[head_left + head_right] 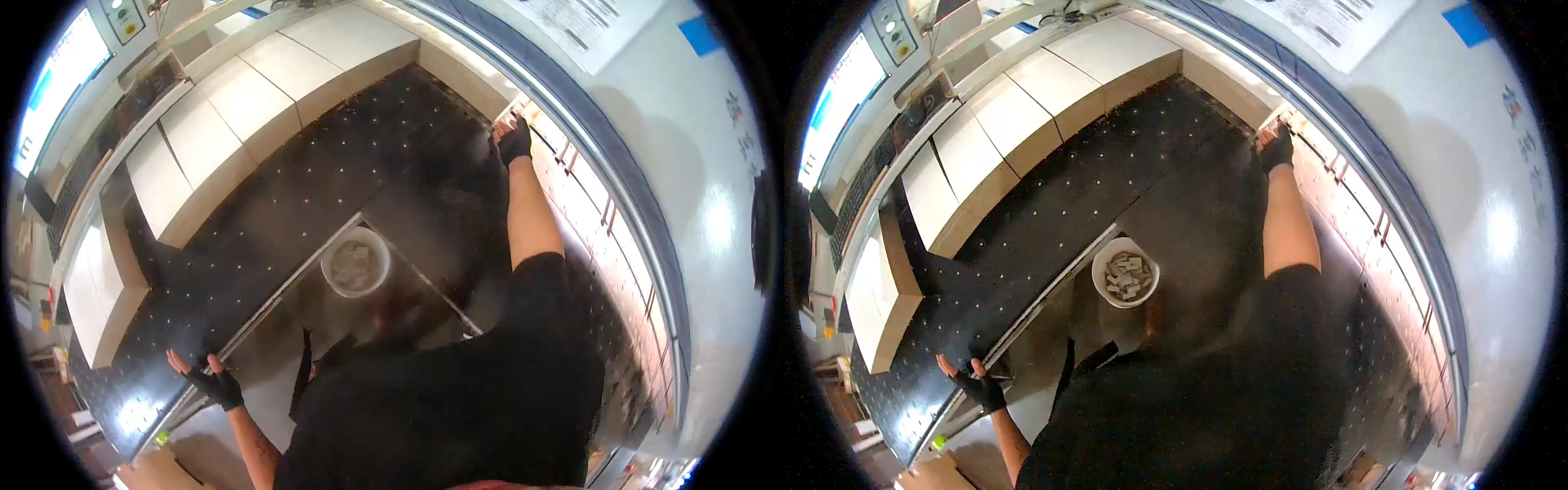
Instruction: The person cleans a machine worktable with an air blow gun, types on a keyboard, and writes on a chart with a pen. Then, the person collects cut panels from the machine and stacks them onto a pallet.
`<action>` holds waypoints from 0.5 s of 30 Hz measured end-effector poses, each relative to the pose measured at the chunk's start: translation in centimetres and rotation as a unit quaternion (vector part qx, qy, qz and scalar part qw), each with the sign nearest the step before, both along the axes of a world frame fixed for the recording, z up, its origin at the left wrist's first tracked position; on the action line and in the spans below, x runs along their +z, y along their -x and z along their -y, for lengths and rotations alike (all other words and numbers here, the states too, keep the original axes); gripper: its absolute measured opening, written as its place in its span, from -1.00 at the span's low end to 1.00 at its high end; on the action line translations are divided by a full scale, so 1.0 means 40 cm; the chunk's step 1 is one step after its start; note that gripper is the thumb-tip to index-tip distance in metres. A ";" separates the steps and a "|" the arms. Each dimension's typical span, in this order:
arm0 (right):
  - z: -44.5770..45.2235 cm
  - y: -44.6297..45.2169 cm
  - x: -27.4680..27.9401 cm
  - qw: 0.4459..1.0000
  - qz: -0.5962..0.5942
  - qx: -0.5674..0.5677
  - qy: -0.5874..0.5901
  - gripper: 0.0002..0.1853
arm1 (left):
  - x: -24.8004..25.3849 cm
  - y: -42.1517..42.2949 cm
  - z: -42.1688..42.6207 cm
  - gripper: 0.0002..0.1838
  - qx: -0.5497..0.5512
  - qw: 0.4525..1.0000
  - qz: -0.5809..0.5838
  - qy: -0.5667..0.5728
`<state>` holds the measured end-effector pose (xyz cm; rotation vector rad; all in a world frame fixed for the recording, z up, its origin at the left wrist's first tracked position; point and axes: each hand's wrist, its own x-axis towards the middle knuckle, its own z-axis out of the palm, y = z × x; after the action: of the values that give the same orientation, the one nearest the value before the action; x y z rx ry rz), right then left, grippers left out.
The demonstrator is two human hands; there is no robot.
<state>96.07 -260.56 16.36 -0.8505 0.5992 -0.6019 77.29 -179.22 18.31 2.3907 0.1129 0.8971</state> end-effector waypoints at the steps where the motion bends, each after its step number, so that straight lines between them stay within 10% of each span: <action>1: -0.003 0.001 0.006 0.997 -0.035 -0.056 -0.030 -0.54 | -0.017 0.018 -0.044 -0.24 0.001 1.000 0.003 -0.020; 15: 0.120 -0.008 -0.002 0.993 0.025 0.110 -0.030 -0.52 | -0.089 -0.075 -0.108 -0.17 0.135 0.988 -0.047 -0.064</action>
<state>96.38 -265.34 16.28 -0.8296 0.4686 -0.4025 80.27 -174.89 14.77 2.5784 0.4382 0.9371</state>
